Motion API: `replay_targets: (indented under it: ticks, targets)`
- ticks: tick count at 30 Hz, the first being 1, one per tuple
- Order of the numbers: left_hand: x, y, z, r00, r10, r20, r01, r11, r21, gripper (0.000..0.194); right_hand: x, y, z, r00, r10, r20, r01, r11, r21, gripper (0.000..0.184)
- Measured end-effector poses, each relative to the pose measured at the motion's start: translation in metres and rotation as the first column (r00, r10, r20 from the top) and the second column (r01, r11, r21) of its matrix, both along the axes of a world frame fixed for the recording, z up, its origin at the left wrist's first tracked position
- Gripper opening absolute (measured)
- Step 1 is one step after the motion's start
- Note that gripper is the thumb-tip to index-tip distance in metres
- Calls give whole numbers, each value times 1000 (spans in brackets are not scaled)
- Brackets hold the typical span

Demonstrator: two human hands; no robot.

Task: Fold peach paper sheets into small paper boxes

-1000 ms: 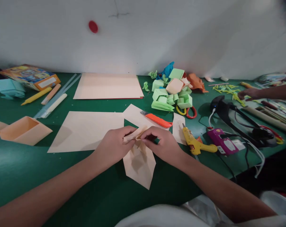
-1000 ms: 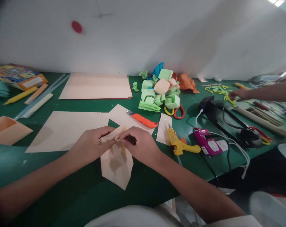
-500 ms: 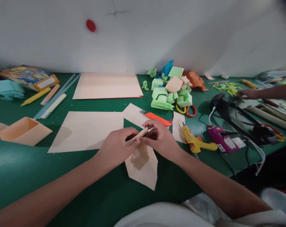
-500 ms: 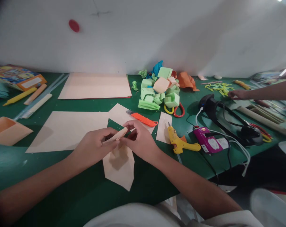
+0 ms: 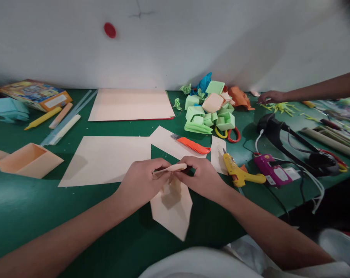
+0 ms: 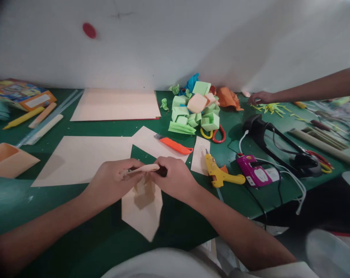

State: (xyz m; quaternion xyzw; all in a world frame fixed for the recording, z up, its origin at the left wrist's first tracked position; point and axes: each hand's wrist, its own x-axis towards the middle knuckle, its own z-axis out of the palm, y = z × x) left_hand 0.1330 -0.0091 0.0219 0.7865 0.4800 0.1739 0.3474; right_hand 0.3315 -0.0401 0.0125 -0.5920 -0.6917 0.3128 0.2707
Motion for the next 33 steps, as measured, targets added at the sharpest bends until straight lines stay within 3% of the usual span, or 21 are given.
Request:
replay_targets:
  ticks: [4, 8, 19, 24, 33]
  targets:
    - [1, 1, 1, 1000, 14, -24, -14, 1000, -5, 24, -2, 1, -3, 993, -28, 115, 19, 997, 78, 29]
    - [-1, 4, -2, 999, 37, -34, -38, 999, -6, 24, -3, 2, -3, 994, -18, 105, 11, 998, 65, 37]
    - [-1, 3, -2, 1000, 31, -1, -31, 996, -81, 18, 3, 6, 2, 973, 21, 229, -27, 999, 19, 41]
    - [-4, 4, -5, 997, 66, 41, -59, 987, -150, 25, 0, 7, 2, 969, 34, 244, -42, 999, 29, 36]
    - [0, 0, -6, 999, 30, -20, -30, 999, -14, 13, 6, 7, 12, 947, 141, 288, -148, 989, 0, 29]
